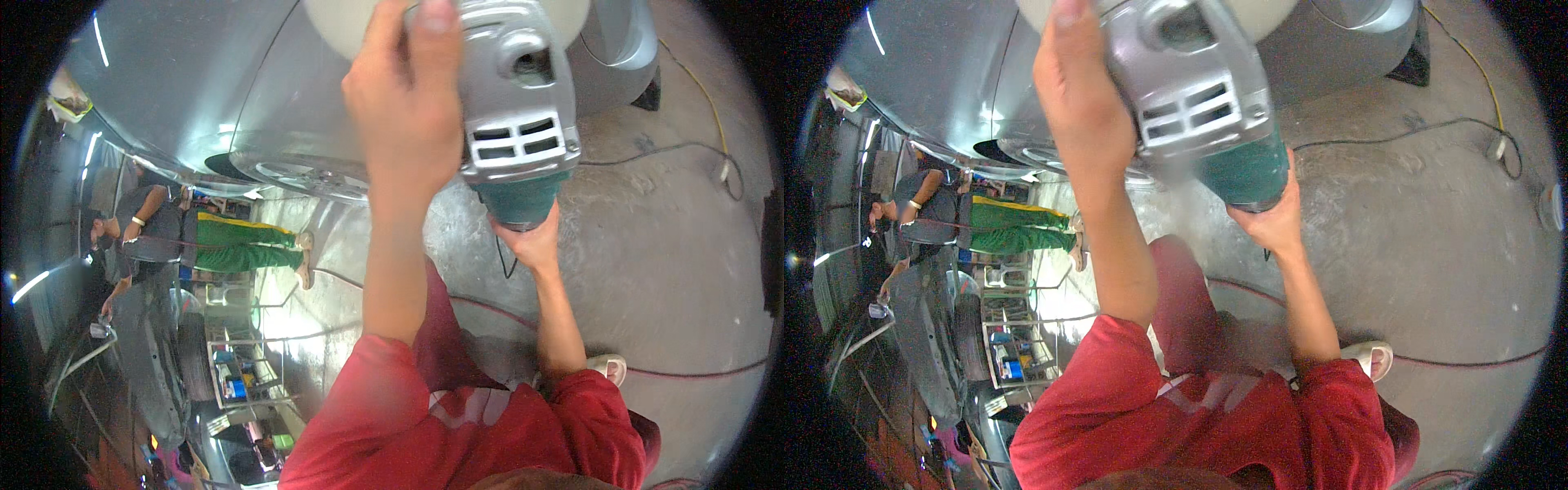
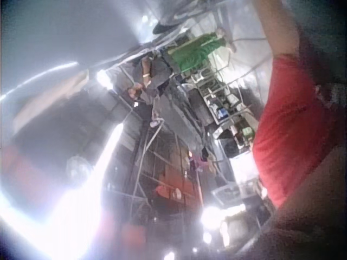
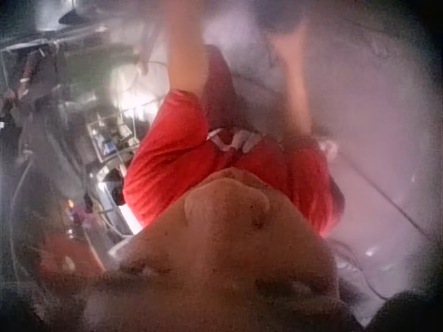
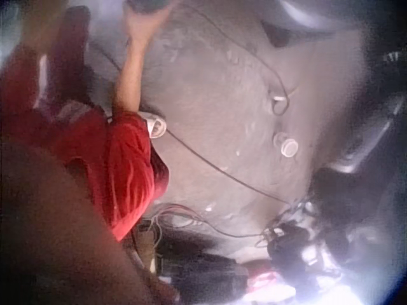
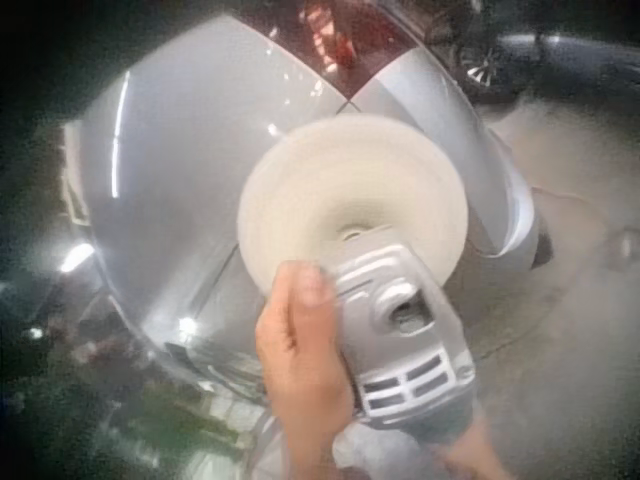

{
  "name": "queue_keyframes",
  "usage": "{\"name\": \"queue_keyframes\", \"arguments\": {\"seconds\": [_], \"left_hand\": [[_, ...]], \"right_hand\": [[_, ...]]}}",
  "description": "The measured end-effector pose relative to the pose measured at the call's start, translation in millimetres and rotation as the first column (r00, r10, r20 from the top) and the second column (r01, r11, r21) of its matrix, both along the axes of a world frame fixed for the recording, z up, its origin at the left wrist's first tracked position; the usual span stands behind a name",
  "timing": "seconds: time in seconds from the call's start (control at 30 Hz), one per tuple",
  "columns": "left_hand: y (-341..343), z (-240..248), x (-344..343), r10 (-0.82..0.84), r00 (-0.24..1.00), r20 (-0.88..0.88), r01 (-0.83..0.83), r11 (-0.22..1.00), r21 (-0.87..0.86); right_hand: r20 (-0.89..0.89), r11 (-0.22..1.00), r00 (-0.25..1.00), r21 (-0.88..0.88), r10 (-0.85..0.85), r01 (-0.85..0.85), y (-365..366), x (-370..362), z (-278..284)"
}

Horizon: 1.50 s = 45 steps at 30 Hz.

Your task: The person uses a green angle grinder equipped with a white polishing pad to buff the rear bumper and lower side panel of a silver car. The operator moves the tool in circular and sweeping motions across the vehicle's surface, occasionally pausing to wipe the area with their hand.

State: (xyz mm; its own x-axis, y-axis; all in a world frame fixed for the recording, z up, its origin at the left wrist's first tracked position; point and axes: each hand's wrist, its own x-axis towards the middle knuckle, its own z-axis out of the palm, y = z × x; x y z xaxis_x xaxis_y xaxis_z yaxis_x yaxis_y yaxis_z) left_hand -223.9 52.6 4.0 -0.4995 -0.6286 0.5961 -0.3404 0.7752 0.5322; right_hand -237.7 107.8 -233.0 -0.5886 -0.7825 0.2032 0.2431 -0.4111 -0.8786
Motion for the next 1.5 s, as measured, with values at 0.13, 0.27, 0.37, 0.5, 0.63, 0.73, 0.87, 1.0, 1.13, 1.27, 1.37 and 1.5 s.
{"name": "queue_keyframes", "arguments": {"seconds": [0.13, 0.27, 0.37, 0.5, 0.63, 0.73, 0.87, 1.0, 1.13, 1.27, 1.37, 1.5], "left_hand": [[-14, -19, 31, 0.075, 0.991, -0.108, -0.073, 0.997, 0.02], [-30, -48, 76, 0.366, 0.877, -0.312, -0.331, 0.93, 0.158], [-42, -75, 115, 0.524, 0.698, -0.488, -0.347, 0.843, 0.41], [-52, -102, 174, 0.582, 0.598, -0.551, -0.303, 0.8, 0.517], [-54, -108, 202, 0.459, 0.695, -0.553, -0.134, 0.839, 0.528], [-51, -93, 210, 0.44, 0.729, -0.524, -0.151, 0.851, 0.504], [-70, -59, 245, 0.244, 0.712, -0.658, 0.148, 0.864, 0.481], [-84, -21, 258, 0.268, 0.898, -0.348, -0.131, 0.92, 0.37], [-83, -28, 267, 0.356, 0.864, -0.356, -0.235, 0.911, 0.34], [-75, -46, 234, 0.404, 0.769, -0.496, -0.197, 0.887, 0.418], [-79, -44, 227, 0.472, 0.63, -0.616, -0.192, 0.864, 0.466], [-85, 1, 198, 0.371, 0.762, -0.531, -0.221, 0.919, 0.325]], "right_hand": [[0.011, 0.999, 1.0, -0.049, -0.017, 0.017, -2, 4, -6], [-0.194, 0.994, 0.976, 0.067, 0.095, -0.084, 1, 10, -17], [-0.322, 0.953, 0.912, 0.246, 0.253, -0.178, 2, 9, -23], [-0.49, 0.907, 0.783, 0.36, 0.384, -0.219, 2, 5, -17], [-0.509, 0.855, 0.704, 0.431, 0.495, -0.29, 9, 6, 3], [-0.529, 0.823, 0.64, 0.455, 0.557, -0.341, 13, 12, 28], [-0.654, 0.87, 0.573, 0.378, 0.493, -0.317, 10, 23, 67], [-0.707, 0.915, 0.582, 0.284, 0.402, -0.288, -4, 31, 101], [-0.649, 0.871, 0.582, 0.334, 0.489, -0.359, -14, 41, 96], [-0.61, 0.841, 0.579, 0.378, 0.541, -0.388, -1, 34, 74], [-0.56, 0.837, 0.623, 0.399, 0.546, -0.375, -1, 30, 82], [-0.574, 0.865, 0.648, 0.342, 0.501, -0.367, -20, 42, 104]]}}
